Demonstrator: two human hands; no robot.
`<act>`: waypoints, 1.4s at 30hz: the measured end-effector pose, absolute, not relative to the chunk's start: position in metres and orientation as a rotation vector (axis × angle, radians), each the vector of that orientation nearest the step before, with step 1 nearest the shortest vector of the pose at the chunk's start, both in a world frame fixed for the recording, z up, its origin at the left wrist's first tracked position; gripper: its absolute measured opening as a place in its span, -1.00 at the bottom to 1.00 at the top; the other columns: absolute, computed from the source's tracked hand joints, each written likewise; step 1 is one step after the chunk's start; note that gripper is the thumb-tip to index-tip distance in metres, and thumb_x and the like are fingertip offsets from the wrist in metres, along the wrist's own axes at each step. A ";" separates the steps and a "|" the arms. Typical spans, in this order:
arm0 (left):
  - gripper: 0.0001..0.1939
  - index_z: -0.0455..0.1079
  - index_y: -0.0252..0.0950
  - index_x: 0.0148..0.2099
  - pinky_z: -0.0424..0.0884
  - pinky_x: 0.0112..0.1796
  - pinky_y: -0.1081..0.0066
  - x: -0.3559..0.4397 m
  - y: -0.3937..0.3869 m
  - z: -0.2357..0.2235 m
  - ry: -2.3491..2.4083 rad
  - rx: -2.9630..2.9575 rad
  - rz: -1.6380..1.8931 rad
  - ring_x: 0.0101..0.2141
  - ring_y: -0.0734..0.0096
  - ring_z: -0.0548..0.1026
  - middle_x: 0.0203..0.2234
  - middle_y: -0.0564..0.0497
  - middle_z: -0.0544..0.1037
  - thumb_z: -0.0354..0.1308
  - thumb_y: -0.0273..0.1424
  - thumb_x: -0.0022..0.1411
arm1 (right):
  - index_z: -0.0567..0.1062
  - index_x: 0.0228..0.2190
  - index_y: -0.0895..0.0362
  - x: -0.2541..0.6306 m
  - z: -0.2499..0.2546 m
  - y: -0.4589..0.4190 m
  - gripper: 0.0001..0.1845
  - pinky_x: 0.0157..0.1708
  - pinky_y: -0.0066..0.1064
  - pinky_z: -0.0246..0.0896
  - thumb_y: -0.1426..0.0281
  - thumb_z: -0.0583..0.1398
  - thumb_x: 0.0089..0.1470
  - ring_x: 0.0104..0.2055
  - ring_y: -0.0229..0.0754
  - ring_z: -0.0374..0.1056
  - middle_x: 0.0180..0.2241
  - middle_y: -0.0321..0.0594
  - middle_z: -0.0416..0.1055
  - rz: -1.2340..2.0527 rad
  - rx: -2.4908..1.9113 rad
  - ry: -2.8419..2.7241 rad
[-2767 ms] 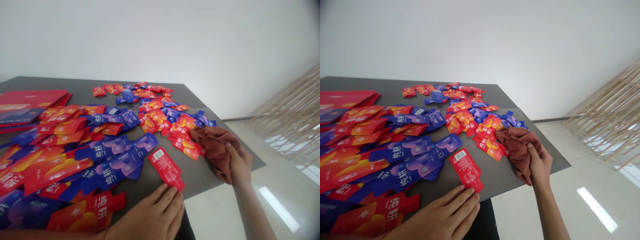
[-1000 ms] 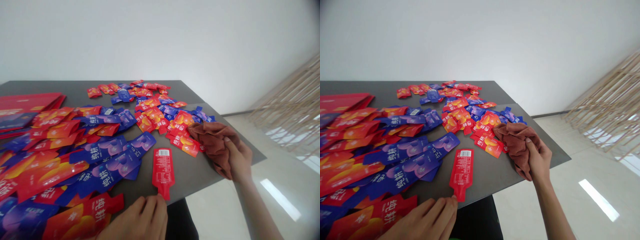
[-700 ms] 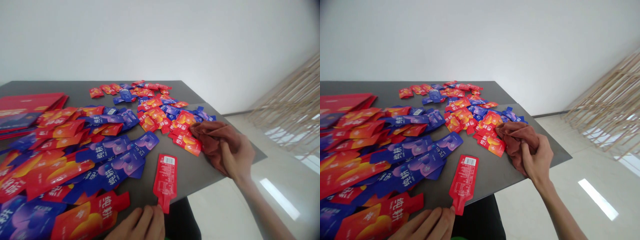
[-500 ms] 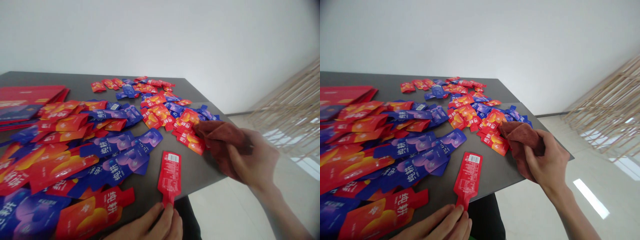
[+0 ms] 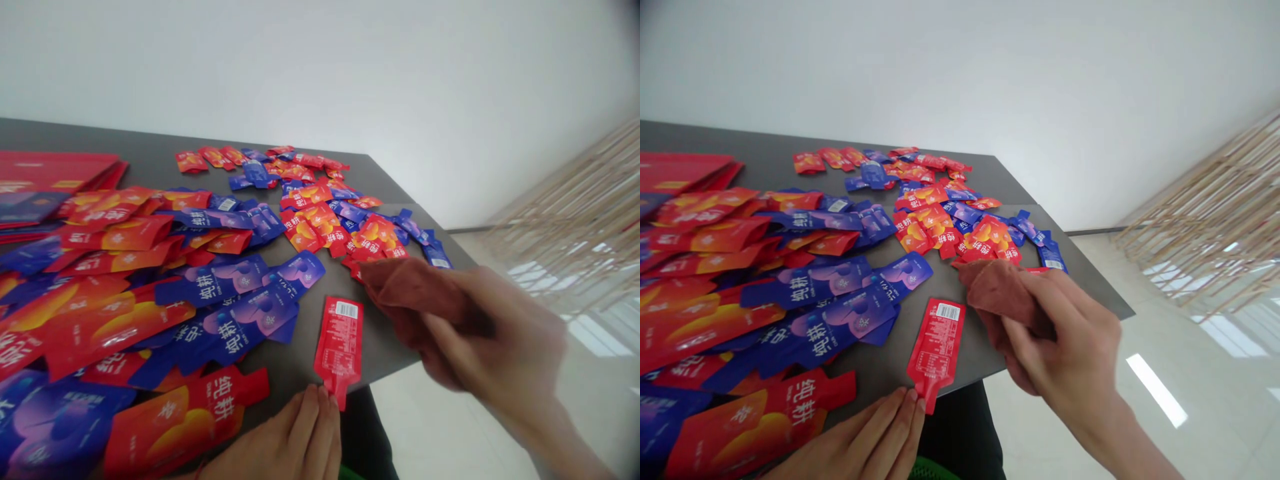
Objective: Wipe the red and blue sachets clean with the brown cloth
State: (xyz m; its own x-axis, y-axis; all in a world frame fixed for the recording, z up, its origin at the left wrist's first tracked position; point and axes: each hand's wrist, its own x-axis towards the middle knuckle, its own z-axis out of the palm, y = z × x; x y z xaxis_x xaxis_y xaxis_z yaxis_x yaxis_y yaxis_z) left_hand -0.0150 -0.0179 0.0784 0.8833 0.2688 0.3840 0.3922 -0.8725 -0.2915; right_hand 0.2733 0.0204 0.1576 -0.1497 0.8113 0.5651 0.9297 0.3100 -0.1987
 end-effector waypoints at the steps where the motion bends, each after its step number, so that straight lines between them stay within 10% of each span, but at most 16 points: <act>1: -0.72 0.55 -0.45 0.07 0.53 -0.09 0.32 -0.015 -0.018 0.078 -0.491 -2.682 -0.459 -0.11 0.24 0.64 -0.09 -0.14 0.70 0.14 -0.56 0.38 | 0.55 -0.03 0.04 0.265 0.153 0.023 -0.77 -0.27 -0.32 0.38 0.39 0.25 0.28 -0.23 -0.11 0.51 -0.21 -0.18 0.57 -0.230 -1.483 -2.043; 15: -0.69 0.53 -0.42 0.01 0.59 -0.08 0.26 -0.012 -0.023 0.065 -0.528 -2.677 -0.472 -0.22 0.18 0.67 -0.21 -0.11 0.71 0.02 -0.59 0.32 | 0.60 -0.12 0.09 0.203 0.137 0.000 -0.83 -0.29 -0.22 0.29 0.42 0.21 0.31 -0.16 -0.08 0.44 -0.13 -0.21 0.56 0.503 -1.315 -2.851; 27: -0.72 0.53 -0.47 0.04 0.53 -0.11 0.30 -0.013 -0.017 0.075 -0.438 -2.633 -0.411 -0.14 0.23 0.64 -0.14 -0.17 0.70 0.10 -0.58 0.34 | 0.62 -0.02 0.10 0.211 0.141 0.072 -0.67 0.08 -0.23 0.34 0.48 0.06 0.44 0.06 -0.07 0.47 0.00 -0.07 0.58 0.192 -1.656 -2.691; 42: -0.72 0.54 -0.45 0.00 0.59 -0.12 0.33 -0.011 -0.018 0.068 -0.494 -2.656 -0.501 -0.18 0.22 0.68 -0.19 -0.13 0.72 0.08 -0.61 0.30 | 0.59 -0.11 0.10 0.200 0.130 0.006 -0.82 -0.40 -0.16 0.13 0.40 0.34 0.22 -0.24 -0.05 0.40 -0.18 -0.22 0.57 0.213 -1.282 -2.932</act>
